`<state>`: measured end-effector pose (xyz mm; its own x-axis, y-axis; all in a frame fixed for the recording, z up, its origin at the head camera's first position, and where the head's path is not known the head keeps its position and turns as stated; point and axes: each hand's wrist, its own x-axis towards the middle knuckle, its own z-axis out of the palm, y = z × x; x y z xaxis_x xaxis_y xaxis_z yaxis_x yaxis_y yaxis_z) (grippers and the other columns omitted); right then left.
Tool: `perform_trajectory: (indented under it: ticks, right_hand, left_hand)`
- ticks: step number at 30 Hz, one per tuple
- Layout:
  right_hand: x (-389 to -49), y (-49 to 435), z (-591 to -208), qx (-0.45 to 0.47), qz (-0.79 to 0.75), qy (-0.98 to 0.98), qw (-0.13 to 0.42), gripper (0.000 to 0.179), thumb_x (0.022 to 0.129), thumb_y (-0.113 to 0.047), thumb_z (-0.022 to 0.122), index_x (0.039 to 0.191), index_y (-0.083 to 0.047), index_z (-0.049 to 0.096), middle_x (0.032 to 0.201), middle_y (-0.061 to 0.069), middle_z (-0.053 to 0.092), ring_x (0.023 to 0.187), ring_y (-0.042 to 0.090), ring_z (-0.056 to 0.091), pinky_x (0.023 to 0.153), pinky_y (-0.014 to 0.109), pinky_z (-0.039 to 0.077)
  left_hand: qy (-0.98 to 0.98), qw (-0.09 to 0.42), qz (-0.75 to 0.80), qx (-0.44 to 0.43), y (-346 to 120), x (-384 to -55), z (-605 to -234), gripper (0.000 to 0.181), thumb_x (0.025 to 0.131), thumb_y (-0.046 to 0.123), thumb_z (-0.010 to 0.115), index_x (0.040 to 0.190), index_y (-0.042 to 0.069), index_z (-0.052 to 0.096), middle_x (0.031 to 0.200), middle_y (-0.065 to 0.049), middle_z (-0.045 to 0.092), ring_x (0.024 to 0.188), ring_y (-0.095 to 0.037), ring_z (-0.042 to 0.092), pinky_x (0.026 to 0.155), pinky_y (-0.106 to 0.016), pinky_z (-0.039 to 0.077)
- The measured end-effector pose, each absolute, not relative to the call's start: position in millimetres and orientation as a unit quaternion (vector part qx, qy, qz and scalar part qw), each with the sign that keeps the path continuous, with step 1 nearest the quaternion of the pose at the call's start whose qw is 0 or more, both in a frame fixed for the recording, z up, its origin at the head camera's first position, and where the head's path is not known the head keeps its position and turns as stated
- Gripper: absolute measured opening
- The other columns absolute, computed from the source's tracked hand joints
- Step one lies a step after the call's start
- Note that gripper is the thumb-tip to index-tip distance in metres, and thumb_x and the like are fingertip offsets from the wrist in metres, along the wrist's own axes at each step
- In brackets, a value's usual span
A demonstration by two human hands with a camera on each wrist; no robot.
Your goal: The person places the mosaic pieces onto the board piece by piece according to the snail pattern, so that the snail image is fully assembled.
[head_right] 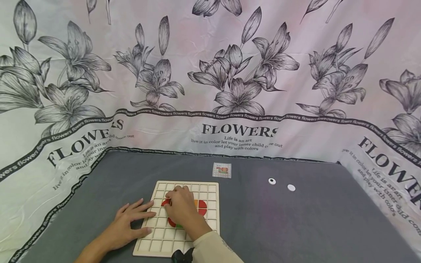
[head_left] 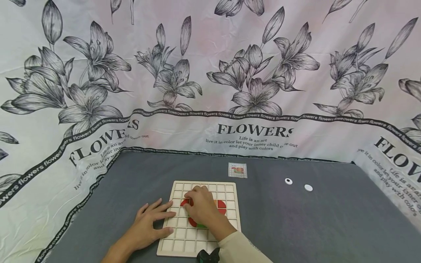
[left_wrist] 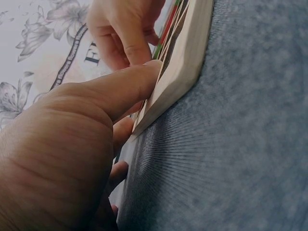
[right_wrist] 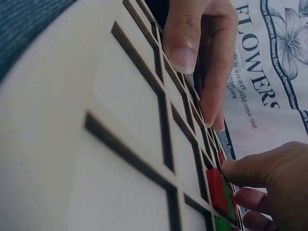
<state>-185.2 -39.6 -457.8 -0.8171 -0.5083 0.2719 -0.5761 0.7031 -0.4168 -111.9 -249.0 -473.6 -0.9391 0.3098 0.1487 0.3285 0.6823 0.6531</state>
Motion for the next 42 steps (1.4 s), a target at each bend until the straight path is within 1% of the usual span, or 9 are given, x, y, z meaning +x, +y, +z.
perform_trajectory:
  ticks: [4,8,12,17,24,28,31,34,42]
  right_hand:
    - [-184.6,-38.9,-457.6,0.301,0.256,-0.915,0.074,0.023,0.086,-0.020,0.073,0.108,-0.012,0.074,0.103,0.002,0.063,0.090,0.020,0.053,0.079,0.036,0.046]
    - [-182.0,-36.8,-449.7,0.303,0.284,-0.907,0.076,0.023,0.086,-0.018,0.072,0.108,-0.010,0.074,0.105,0.003,0.062,0.098,0.023,0.052,0.083,0.040,0.045]
    - [-179.6,-30.4,-430.4,0.301,0.331,-0.893,0.056,0.025,0.087,-0.017,0.071,0.110,-0.008,0.072,0.110,0.006,0.061,0.105,0.027,0.051,0.087,0.045,0.044]
    - [-178.4,-11.1,-402.6,0.304,0.374,-0.876,0.042,0.028,0.089,-0.018,0.071,0.116,-0.011,0.070,0.114,0.004,0.059,0.106,0.024,0.049,0.086,0.045,0.046]
    - [-181.5,29.2,-373.0,0.322,0.401,-0.851,0.105,0.031,0.085,-0.011,0.075,0.115,-0.010,0.070,0.111,0.002,0.060,0.105,0.024,0.051,0.084,0.047,0.046]
    - [-186.7,55.6,-365.9,0.318,0.388,-0.853,0.147,0.033,0.083,-0.010,0.078,0.115,-0.009,0.070,0.110,0.001,0.061,0.102,0.023,0.051,0.080,0.045,0.046]
    - [-191.9,74.0,-366.4,0.305,0.383,-0.855,0.169,0.035,0.082,-0.010,0.079,0.116,-0.010,0.071,0.110,-0.001,0.061,0.102,0.021,0.051,0.079,0.043,0.045]
    - [-197.3,91.1,-369.0,0.305,0.383,-0.851,0.190,0.036,0.081,-0.008,0.078,0.117,-0.011,0.070,0.111,-0.001,0.061,0.105,0.023,0.051,0.081,0.047,0.044]
    - [-213.6,142.0,-381.2,0.321,0.370,-0.838,0.239,0.043,0.078,-0.001,0.077,0.119,-0.006,0.067,0.117,0.007,0.060,0.110,0.030,0.048,0.083,0.054,0.039]
  left_hand:
    - [-0.918,0.013,-0.360,-0.168,-249.5,-111.6,-473.7,0.045,0.082,0.047,0.073,0.120,0.023,0.071,0.143,-0.002,0.048,0.137,-0.040,0.028,0.103,-0.065,0.006]
    - [-0.920,0.008,-0.357,-0.164,-250.1,-111.2,-473.0,0.046,0.082,0.048,0.073,0.121,0.023,0.071,0.144,-0.001,0.048,0.138,-0.039,0.027,0.103,-0.064,0.005]
    - [-0.920,0.005,-0.357,-0.162,-251.2,-111.2,-473.1,0.048,0.081,0.049,0.073,0.121,0.023,0.070,0.144,-0.001,0.047,0.138,-0.039,0.027,0.103,-0.065,0.005]
    - [-0.919,0.005,-0.357,-0.167,-251.1,-112.2,-473.3,0.048,0.082,0.050,0.072,0.122,0.023,0.070,0.144,-0.001,0.047,0.138,-0.039,0.026,0.103,-0.065,0.004]
    - [-0.918,0.002,-0.362,-0.164,-249.8,-112.0,-473.0,0.048,0.082,0.048,0.073,0.122,0.020,0.070,0.145,-0.002,0.046,0.139,-0.039,0.026,0.103,-0.064,0.003]
    - [-0.917,0.001,-0.363,-0.165,-249.8,-112.8,-474.1,0.049,0.082,0.048,0.073,0.122,0.020,0.070,0.145,-0.002,0.046,0.139,-0.038,0.026,0.104,-0.064,0.003]
    - [-0.917,0.002,-0.364,-0.164,-250.4,-112.9,-474.9,0.049,0.082,0.049,0.072,0.122,0.020,0.070,0.145,-0.002,0.046,0.139,-0.038,0.026,0.104,-0.064,0.003]
    - [-0.917,0.002,-0.364,-0.163,-251.1,-112.4,-475.4,0.050,0.082,0.049,0.072,0.122,0.020,0.070,0.145,-0.002,0.046,0.139,-0.039,0.026,0.103,-0.064,0.003]
    - [-0.914,0.004,-0.371,-0.164,-250.0,-112.4,-475.2,0.048,0.082,0.048,0.073,0.122,0.021,0.070,0.144,-0.002,0.047,0.138,-0.039,0.026,0.103,-0.064,0.004]
